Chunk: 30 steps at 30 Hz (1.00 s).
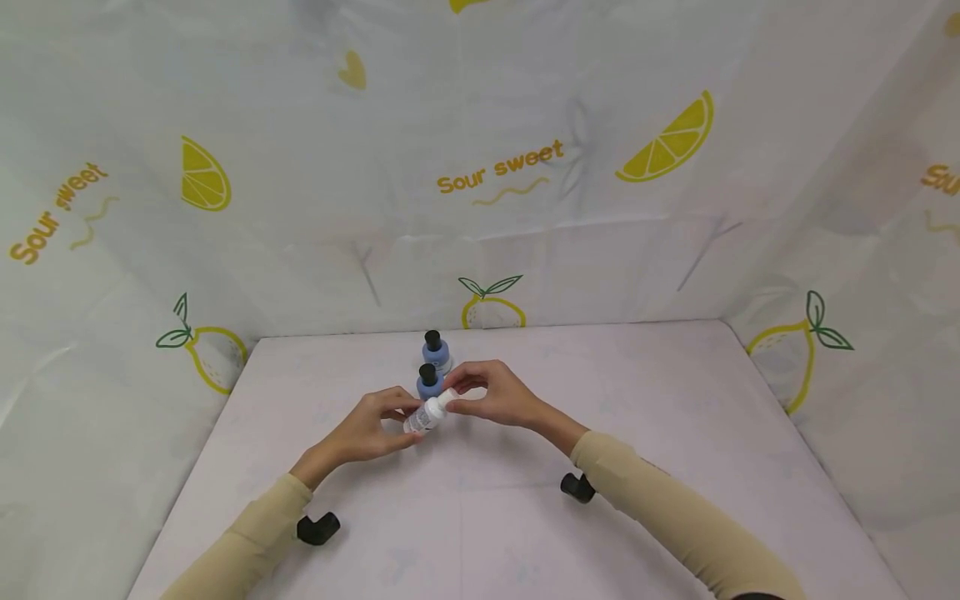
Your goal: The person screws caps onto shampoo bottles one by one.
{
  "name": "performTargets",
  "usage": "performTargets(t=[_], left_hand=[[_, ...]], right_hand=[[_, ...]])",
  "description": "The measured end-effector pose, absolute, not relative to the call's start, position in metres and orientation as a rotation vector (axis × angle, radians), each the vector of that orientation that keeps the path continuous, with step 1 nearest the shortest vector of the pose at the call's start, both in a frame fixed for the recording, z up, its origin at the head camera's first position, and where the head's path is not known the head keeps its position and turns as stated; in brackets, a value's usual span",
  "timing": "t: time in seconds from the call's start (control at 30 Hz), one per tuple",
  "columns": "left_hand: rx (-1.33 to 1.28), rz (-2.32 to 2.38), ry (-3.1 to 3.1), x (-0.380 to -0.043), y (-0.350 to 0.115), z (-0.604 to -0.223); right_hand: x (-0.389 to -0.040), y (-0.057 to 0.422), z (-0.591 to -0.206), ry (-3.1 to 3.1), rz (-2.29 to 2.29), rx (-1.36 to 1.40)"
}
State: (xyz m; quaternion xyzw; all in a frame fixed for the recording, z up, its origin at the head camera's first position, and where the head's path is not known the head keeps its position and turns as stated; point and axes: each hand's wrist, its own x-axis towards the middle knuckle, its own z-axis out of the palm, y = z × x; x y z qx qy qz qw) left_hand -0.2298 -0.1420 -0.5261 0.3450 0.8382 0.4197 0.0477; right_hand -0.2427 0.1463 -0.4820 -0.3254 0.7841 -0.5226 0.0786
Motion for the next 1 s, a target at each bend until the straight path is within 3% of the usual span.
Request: performTargets(t=[0.3,1.0], left_hand=[[1.032,1.287,2.553,-0.229,-0.143,-0.524],[1.064,1.332,2.535,-0.227,-0.144,-0.523]], right_hand=[[-0.241,0.143,-0.483,2.384,-1.556,-1.015],[-0.240,0.132,-0.491,2.427,-1.647,-0.818]])
